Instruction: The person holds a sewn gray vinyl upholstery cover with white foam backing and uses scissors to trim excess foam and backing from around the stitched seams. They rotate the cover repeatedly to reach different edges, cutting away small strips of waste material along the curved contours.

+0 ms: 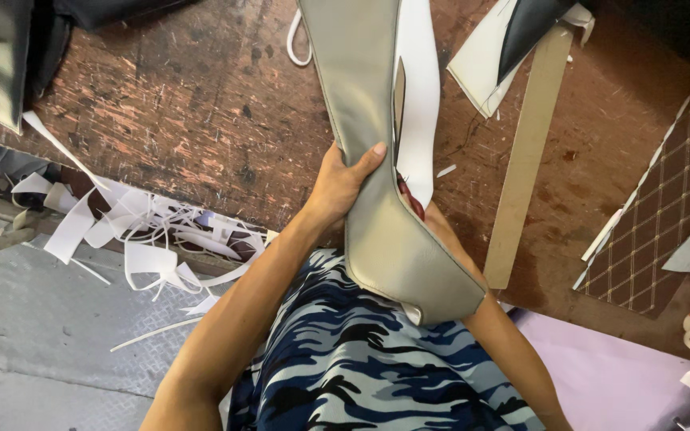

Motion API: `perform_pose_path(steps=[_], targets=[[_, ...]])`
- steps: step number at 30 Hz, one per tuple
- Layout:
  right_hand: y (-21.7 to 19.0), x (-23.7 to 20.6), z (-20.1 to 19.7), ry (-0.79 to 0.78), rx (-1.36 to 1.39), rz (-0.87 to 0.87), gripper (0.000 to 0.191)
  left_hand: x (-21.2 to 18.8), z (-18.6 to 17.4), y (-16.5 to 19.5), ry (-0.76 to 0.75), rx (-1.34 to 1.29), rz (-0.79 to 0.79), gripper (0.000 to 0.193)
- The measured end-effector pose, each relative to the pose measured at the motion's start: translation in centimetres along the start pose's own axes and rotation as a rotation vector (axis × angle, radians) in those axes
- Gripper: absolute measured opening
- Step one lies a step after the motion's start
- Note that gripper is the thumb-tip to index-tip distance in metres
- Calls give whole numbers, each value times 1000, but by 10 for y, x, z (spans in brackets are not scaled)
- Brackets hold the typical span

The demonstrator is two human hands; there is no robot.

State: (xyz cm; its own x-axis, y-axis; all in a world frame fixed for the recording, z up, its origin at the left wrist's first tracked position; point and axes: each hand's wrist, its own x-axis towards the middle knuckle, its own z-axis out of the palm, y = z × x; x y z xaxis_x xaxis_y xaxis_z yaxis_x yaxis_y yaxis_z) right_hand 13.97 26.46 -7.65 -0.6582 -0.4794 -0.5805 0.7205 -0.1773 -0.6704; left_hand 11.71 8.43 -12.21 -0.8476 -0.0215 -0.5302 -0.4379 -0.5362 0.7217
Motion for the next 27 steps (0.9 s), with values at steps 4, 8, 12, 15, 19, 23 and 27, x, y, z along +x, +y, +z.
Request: perform_pose_path(steps=[4, 8, 12, 15, 19, 23, 27], targets=[[-1, 1, 0, -5, -1, -15, 80, -6, -1, 3, -3, 0, -1, 60], [-6, 2, 5, -26, 0, -36, 78, -13, -1, 8, 28, 75, 1, 55], [-14, 8, 11, -34, -42, -79, 77, -24, 3, 12, 29, 220, -14, 50], [-19, 11, 17, -43, -3, -70, 76, -33, 6, 15, 6, 186, -56, 49], [-23, 12, 22, -87, 121, -64, 84, -37, 7, 20, 0, 147, -109, 48], [-21, 12, 17, -75, 109, -44, 82, -36, 4, 22, 4, 144, -143, 46], [-11, 20, 7, -50, 172, -4, 74, -37, 3, 21, 0, 186, -99, 44]])
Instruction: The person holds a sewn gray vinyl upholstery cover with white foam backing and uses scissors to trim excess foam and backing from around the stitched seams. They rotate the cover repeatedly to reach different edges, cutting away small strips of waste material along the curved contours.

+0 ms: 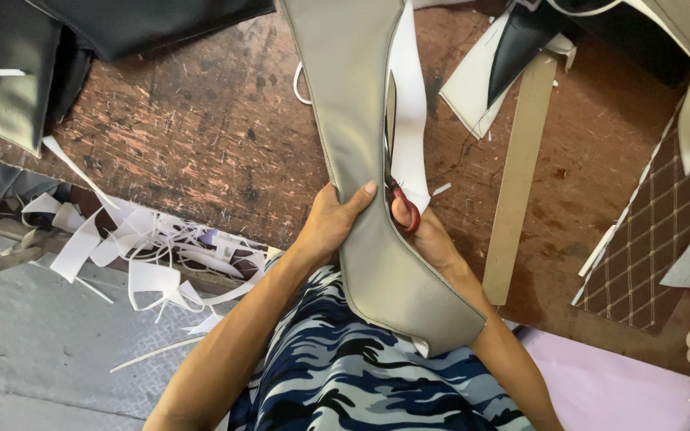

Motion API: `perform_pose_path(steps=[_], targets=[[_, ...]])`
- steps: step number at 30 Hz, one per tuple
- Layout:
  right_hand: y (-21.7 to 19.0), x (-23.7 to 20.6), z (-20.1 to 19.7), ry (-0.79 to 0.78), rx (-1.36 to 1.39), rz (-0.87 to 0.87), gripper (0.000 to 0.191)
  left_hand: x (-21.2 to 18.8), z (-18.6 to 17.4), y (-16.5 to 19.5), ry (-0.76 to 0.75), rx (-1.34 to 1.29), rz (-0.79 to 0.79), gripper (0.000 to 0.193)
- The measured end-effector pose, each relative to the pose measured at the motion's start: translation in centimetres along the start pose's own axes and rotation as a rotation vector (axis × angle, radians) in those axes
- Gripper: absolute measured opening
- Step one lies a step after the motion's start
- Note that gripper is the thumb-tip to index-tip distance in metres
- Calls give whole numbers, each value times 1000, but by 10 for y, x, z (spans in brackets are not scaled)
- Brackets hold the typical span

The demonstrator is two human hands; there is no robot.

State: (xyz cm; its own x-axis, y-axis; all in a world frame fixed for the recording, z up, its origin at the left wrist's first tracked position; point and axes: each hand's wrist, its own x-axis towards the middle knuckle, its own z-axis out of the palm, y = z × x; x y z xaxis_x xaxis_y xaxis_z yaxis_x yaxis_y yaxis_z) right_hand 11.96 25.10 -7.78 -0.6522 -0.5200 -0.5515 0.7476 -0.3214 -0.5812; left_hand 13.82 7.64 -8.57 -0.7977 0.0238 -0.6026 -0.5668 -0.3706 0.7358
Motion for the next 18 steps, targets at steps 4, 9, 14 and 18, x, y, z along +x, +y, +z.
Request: perform_pose_path(steps=[4, 9, 14, 18], targets=[[6, 10, -11, 38, 42, 1, 67, -4, 2, -2, -12, 38, -11, 44], [6, 12, -16, -25, 100, -27, 66, -6, 1, -3, -15, 89, -35, 46], [-2, 10, -4, -80, 122, -7, 73, -9, -2, -7, -40, 63, -59, 48], [-16, 1, 14, -54, 47, -21, 79, 1, -10, 2, -112, -191, -7, 58]])
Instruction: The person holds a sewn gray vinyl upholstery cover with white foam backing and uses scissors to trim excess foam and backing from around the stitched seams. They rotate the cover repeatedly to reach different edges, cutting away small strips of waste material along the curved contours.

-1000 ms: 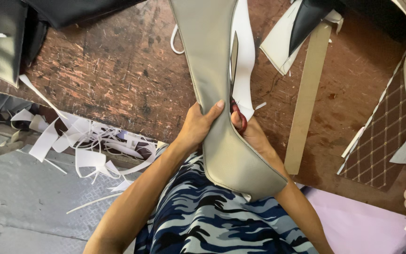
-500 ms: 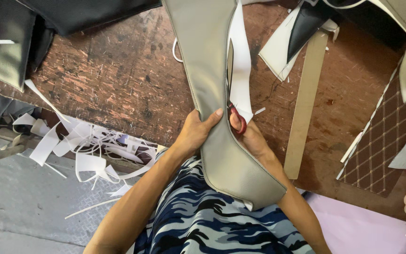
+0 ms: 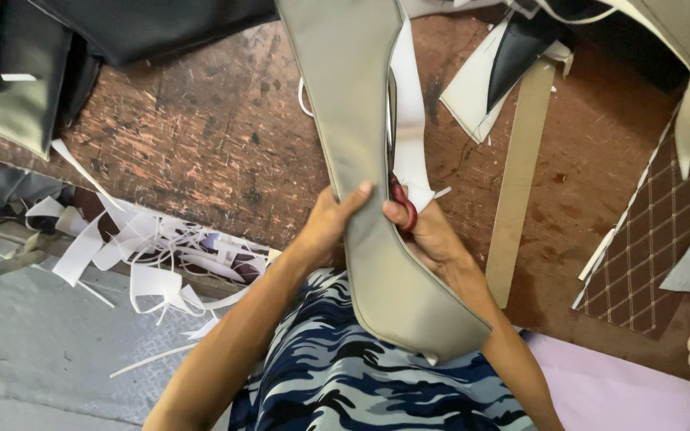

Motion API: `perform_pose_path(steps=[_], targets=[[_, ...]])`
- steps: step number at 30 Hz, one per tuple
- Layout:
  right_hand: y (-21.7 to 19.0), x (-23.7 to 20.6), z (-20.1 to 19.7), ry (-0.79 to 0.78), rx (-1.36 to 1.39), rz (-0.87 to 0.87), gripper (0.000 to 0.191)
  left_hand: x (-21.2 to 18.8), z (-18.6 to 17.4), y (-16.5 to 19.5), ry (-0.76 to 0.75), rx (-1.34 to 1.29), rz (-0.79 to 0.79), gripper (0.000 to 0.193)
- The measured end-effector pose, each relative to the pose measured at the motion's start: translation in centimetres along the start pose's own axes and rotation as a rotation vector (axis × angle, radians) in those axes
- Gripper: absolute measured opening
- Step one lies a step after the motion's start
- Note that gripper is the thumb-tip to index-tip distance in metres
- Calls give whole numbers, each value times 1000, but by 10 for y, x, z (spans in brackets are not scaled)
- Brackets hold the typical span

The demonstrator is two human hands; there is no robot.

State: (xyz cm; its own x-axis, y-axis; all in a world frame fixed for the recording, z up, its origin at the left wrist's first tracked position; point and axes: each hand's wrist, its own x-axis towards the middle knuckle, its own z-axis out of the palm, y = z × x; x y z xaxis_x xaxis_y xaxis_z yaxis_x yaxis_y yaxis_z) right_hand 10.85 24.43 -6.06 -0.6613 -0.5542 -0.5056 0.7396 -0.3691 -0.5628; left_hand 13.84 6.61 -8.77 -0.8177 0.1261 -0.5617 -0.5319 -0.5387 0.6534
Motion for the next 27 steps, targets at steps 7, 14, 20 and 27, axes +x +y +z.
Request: perform_pose_path(steps=[7, 14, 20, 27], targets=[[-23, -35, 9, -260, -378, -139, 94, 77, -36, 96, -7, -371, 133, 71], [-23, -59, -9, -249, 116, -89, 78, 56, 14, 144, 5, -78, 724, 47], [-31, -60, -12, -264, 33, -248, 68, 29, 60, 145, 10, 102, 882, 34], [-48, -75, -18, -236, -214, -346, 64, 12, 78, 140, -2, 115, 942, 29]])
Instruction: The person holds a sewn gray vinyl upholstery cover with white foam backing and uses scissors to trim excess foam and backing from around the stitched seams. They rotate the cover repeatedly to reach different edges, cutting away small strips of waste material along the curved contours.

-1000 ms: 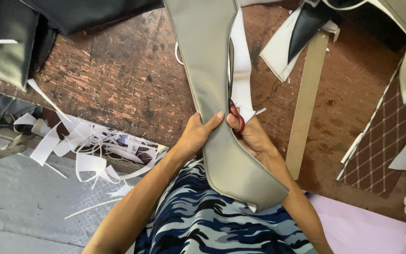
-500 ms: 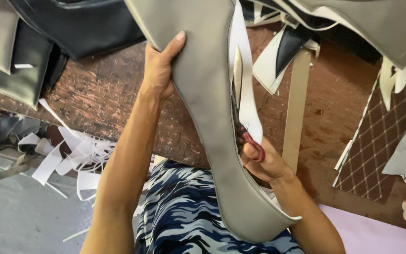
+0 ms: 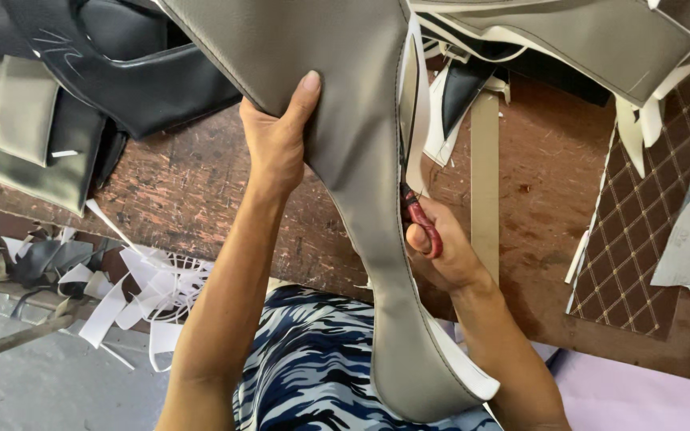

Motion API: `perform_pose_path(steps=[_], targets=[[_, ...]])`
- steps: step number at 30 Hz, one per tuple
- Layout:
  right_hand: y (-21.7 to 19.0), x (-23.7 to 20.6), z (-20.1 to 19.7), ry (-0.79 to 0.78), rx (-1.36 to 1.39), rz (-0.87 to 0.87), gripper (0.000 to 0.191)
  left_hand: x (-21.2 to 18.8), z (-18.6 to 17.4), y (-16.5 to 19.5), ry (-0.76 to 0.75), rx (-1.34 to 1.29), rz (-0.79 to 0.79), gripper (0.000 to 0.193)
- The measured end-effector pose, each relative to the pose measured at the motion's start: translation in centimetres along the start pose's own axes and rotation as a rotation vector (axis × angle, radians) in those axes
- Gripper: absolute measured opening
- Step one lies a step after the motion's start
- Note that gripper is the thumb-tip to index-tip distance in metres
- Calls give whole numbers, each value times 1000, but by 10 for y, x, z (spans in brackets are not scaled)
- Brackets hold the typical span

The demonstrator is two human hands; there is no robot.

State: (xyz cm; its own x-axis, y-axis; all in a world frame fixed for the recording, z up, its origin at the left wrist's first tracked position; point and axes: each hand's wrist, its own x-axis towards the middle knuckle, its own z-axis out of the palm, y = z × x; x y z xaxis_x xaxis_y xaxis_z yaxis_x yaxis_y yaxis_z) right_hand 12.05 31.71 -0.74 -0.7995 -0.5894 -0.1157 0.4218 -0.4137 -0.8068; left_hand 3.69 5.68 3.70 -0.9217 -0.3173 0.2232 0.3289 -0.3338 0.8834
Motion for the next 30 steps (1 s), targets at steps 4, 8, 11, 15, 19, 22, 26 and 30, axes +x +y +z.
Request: perform_pose_path(steps=[4, 8, 11, 15, 19, 22, 26, 30], targets=[[0, 0, 7, 157, -77, 49, 50, -7, 7, 9, 8, -27, -43, 30], [-6, -2, 24, 65, 114, 11, 58, -12, 13, 18, -9, -40, -20, 31], [-15, 5, 33, 18, 174, -64, 50, -15, 16, 25, -36, -12, -44, 31], [-20, 16, 37, 85, 65, -114, 53, -12, 14, 31, -41, -35, -87, 31], [-7, 32, 42, 154, 30, -40, 48, 5, 1, 32, -47, -88, -79, 36], [8, 48, 43, 176, -7, -41, 45, 21, -13, 29, -34, -121, -132, 38], [18, 75, 40, 265, -72, -168, 39, 38, -34, 22, -34, -168, -212, 44], [19, 101, 57, 270, -275, -214, 45, 54, -56, 19, -24, -236, -280, 48]])
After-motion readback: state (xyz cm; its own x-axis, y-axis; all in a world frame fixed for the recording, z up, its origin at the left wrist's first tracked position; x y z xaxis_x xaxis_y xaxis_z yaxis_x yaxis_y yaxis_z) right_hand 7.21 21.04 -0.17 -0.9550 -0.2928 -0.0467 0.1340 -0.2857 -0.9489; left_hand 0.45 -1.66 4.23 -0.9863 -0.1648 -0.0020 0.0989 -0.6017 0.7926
